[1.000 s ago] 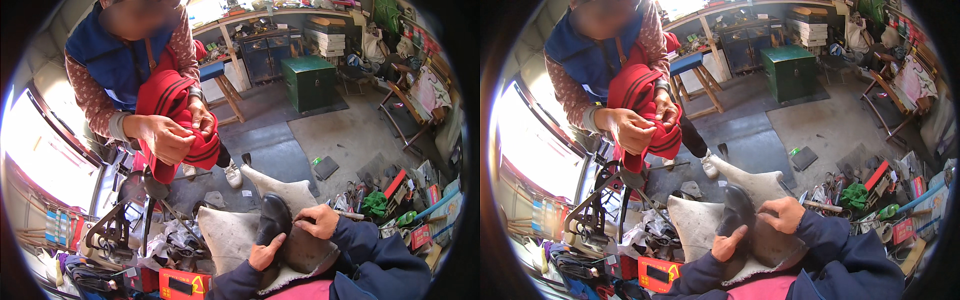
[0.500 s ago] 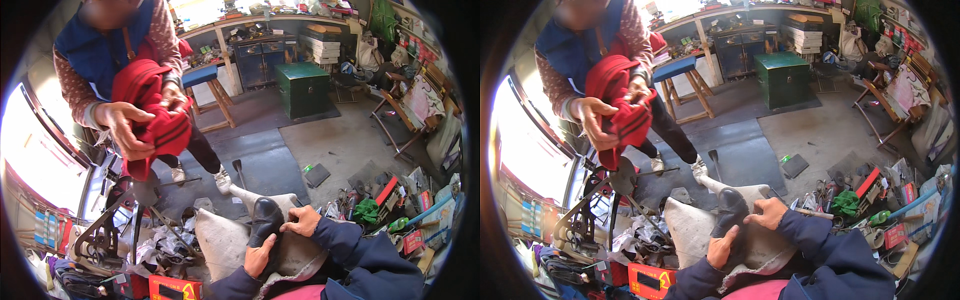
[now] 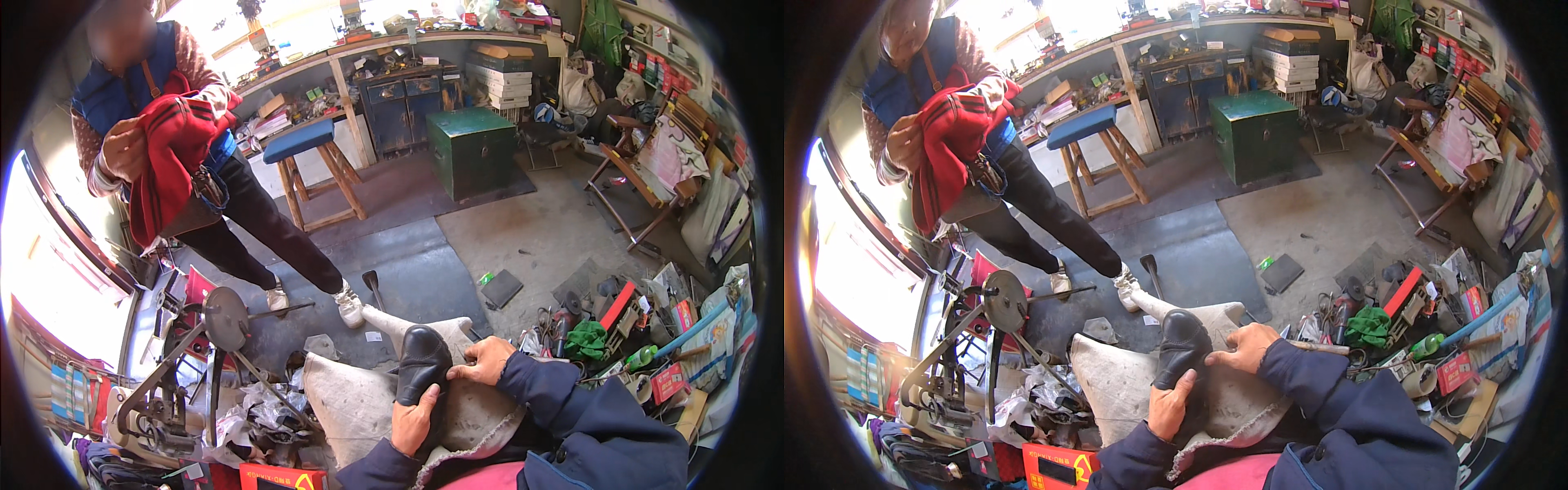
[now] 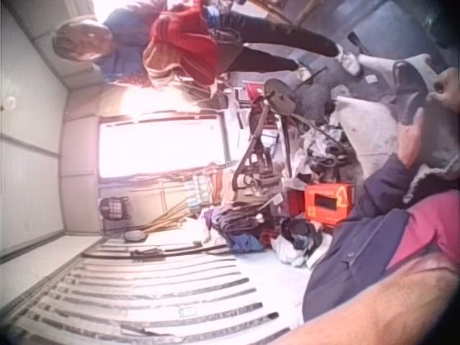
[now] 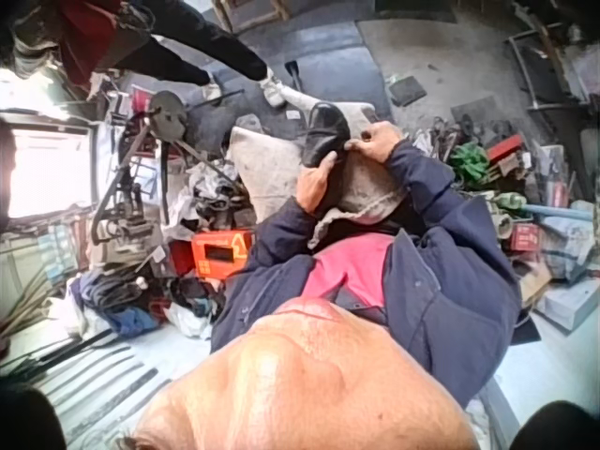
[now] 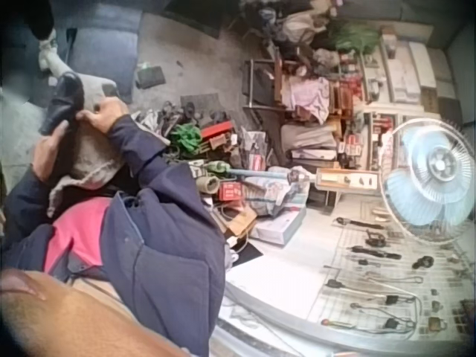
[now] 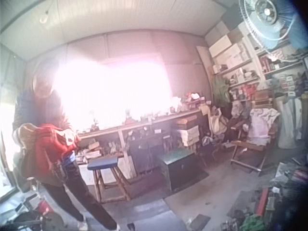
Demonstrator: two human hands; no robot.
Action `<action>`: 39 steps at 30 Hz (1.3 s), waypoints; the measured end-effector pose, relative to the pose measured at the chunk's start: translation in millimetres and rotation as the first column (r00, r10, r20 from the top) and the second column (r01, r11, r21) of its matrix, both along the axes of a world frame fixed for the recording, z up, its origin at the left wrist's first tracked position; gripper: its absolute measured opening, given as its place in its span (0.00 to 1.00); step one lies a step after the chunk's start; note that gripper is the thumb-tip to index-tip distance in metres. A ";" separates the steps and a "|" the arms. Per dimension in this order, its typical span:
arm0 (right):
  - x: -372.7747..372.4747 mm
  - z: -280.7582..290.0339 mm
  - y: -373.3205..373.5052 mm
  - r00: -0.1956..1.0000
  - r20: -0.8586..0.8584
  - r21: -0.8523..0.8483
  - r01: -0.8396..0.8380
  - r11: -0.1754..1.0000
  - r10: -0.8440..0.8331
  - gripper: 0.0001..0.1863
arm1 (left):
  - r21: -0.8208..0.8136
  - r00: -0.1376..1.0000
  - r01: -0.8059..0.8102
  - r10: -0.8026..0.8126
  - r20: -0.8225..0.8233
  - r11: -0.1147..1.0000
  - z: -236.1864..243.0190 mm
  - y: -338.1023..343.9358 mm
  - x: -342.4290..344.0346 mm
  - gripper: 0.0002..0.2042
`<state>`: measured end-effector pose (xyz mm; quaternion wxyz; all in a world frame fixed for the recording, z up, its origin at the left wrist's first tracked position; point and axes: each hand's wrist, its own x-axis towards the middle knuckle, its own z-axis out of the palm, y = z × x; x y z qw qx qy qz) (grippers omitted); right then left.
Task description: The person hand-sews a black shoe using a needle and thread while seated in a workshop. They repeatedly insert the needle, pull the thread, and adjust the shoe on a padded support. A second person is visible in the background operating a sewing machine.
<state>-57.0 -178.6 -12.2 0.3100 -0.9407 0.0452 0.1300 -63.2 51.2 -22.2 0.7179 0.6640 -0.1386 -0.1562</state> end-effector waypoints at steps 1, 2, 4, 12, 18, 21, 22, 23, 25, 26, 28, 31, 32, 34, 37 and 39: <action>-0.2 0.4 0.6 1.000 -0.012 -0.008 0.001 1.000 -0.001 0.42 | 0.000 0.999 0.012 -0.012 0.035 1.000 1.9 0.5 -0.7 0.16; -0.2 0.6 1.1 0.999 0.055 0.060 -0.002 0.998 -0.001 0.41 | -0.002 0.995 0.017 -0.016 0.099 1.000 3.7 0.6 -1.3 0.16; -0.4 -1.0 3.5 0.993 0.122 0.143 -0.006 0.990 -0.012 0.40 | 0.005 0.995 0.028 -0.028 0.097 1.000 5.7 -0.1 -4.1 0.17; 6.9 -27.4 -2.7 0.985 0.157 0.150 0.050 0.987 -0.073 0.35 | -0.047 1.000 0.009 -0.009 0.005 0.999 -12.4 -2.2 -3.5 0.16; 13.8 -40.6 -10.5 0.971 0.238 0.003 0.002 1.000 -0.003 0.28 | -0.008 0.986 0.051 -0.051 -0.159 0.999 -30.8 -5.9 -3.1 0.16; 15.0 -39.8 -14.4 0.987 0.160 0.046 0.017 0.999 -0.024 0.27 | -0.037 0.997 0.023 -0.026 -0.072 0.999 -31.7 -7.6 -1.6 0.16; 15.4 -39.5 -14.6 0.989 0.147 0.052 0.014 0.999 -0.021 0.27 | -0.027 0.997 0.029 -0.031 -0.071 0.999 -30.8 -7.5 -1.1 0.16; 13.3 -38.7 -14.5 0.984 0.179 0.088 -0.016 0.996 0.000 0.28 | -0.027 0.997 0.025 -0.027 -0.068 0.999 -29.4 -7.3 -1.4 0.16; 11.4 -35.7 -13.6 0.977 0.213 0.058 -0.014 0.998 0.002 0.24 | -0.034 0.997 0.013 -0.015 -0.079 0.999 -26.5 -6.3 -2.9 0.17; 10.3 -33.7 -12.4 0.978 0.210 0.068 -0.014 0.998 0.000 0.25 | -0.033 0.998 0.010 -0.012 -0.054 0.999 -25.4 -5.9 -4.0 0.17; 4.7 -26.7 -9.7 0.965 0.262 0.093 -0.036 0.995 0.011 0.25 | -0.056 1.000 0.012 -0.012 0.000 0.998 -24.5 -3.6 -6.7 0.17; -7.7 -10.0 -8.7 0.968 0.251 0.265 -0.093 0.960 0.025 0.15 | 0.217 0.972 -0.049 -0.003 0.235 0.975 -27.3 1.6 -10.4 0.19; -11.6 -4.8 -8.2 0.974 0.226 0.309 -0.086 0.947 0.015 0.12 | 0.319 0.945 -0.084 -0.026 0.327 0.944 -29.1 3.7 -11.0 0.20; -20.6 2.4 -7.9 0.995 0.097 0.399 -0.046 0.916 0.007 0.08 | 0.296 0.890 -0.189 0.036 0.455 0.936 -32.8 4.7 -11.2 0.22; -31.7 -0.3 -6.1 0.970 0.211 0.314 -0.180 0.932 0.117 0.12 | 0.394 0.903 -0.192 0.005 0.430 0.899 -37.2 4.2 -9.4 0.22; -36.8 -10.8 -4.2 0.896 0.406 0.114 -0.244 0.963 0.179 0.14 | 0.400 0.937 -0.154 0.005 0.349 0.903 -38.1 3.1 -7.3 0.21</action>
